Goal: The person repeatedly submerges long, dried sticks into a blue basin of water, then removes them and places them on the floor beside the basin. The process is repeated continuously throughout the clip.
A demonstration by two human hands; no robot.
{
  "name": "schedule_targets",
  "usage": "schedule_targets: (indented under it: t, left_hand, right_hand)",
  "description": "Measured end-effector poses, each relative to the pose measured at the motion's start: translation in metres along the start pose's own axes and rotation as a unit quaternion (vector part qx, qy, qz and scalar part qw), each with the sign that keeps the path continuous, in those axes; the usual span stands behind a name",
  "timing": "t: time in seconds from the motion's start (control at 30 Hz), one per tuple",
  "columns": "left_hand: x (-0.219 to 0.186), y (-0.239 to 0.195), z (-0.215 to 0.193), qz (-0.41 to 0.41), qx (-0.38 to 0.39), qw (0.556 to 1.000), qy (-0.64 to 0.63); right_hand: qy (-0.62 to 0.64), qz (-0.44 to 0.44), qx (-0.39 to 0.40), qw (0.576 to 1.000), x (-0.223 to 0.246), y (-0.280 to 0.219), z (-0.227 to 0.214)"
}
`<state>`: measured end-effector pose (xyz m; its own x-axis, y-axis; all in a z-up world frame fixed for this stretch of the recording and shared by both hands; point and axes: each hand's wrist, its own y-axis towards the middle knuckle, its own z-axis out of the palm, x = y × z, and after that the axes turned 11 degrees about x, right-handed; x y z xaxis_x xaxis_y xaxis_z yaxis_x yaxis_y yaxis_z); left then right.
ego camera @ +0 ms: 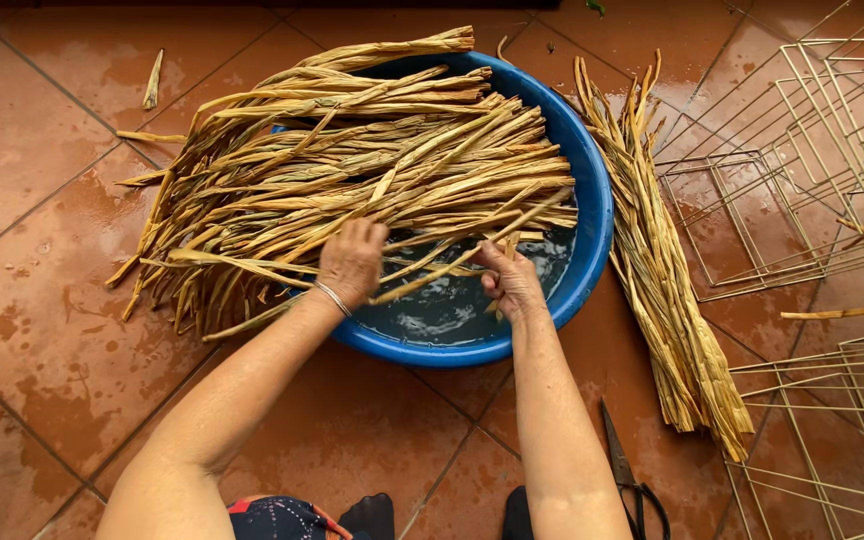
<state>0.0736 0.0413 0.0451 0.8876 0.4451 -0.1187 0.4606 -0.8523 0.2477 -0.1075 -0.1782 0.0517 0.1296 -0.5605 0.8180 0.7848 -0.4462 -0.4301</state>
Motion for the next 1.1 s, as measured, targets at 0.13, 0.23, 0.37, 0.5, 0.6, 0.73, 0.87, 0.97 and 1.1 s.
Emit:
schedule_targets:
  t: [0.13, 0.23, 0.37, 0.5, 0.6, 0.73, 0.87, 0.97, 1.1]
  left_hand:
    - [-0.053, 0.008, 0.01, 0.084, -0.086, 0.992, -0.033]
    - [-0.083, 0.019, 0.016, -0.137, 0.248, 0.797, -0.533]
    - [-0.09, 0.013, 0.025, -0.133, 0.249, 0.841, -0.461]
    - [-0.075, -0.008, 0.044, -0.129, 0.283, 0.853, -0.418]
    - [-0.065, -0.013, 0.056, -0.12, 0.363, 0.856, -0.347]
    - [-0.074, 0.004, 0.063, -0.034, 0.343, 0.82, -0.456]
    - [-0.108, 0.035, 0.062, -0.166, 0.323, 0.695, -0.62]
    - [-0.124, 0.055, 0.059, -0.162, 0.252, 0.734, -0.61]
    - [-0.139, 0.062, 0.057, -0.091, 0.194, 0.844, -0.492]
  right_hand:
    - [0.002, 0.003, 0.085, 0.996, -0.002, -0.01, 0.008]
    - [-0.001, 0.009, 0.107, 0.994, -0.001, -0.012, 0.005]
    - [0.073, -0.054, -0.008, 0.996, -0.009, -0.002, -0.012]
    - [0.165, -0.11, -0.066, 0.978, -0.024, 0.015, -0.035]
    - [0.127, -0.095, -0.095, 0.983, -0.031, 0.022, -0.039]
    - [0.003, -0.012, -0.087, 0.996, -0.027, 0.016, -0.027]
    - [-0.017, 0.011, -0.026, 0.999, -0.018, 0.001, -0.01]
    - [0.006, -0.024, -0.013, 1.0, -0.016, 0.0, -0.009]
    - [0.043, -0.095, -0.034, 0.994, -0.036, 0.015, -0.028]
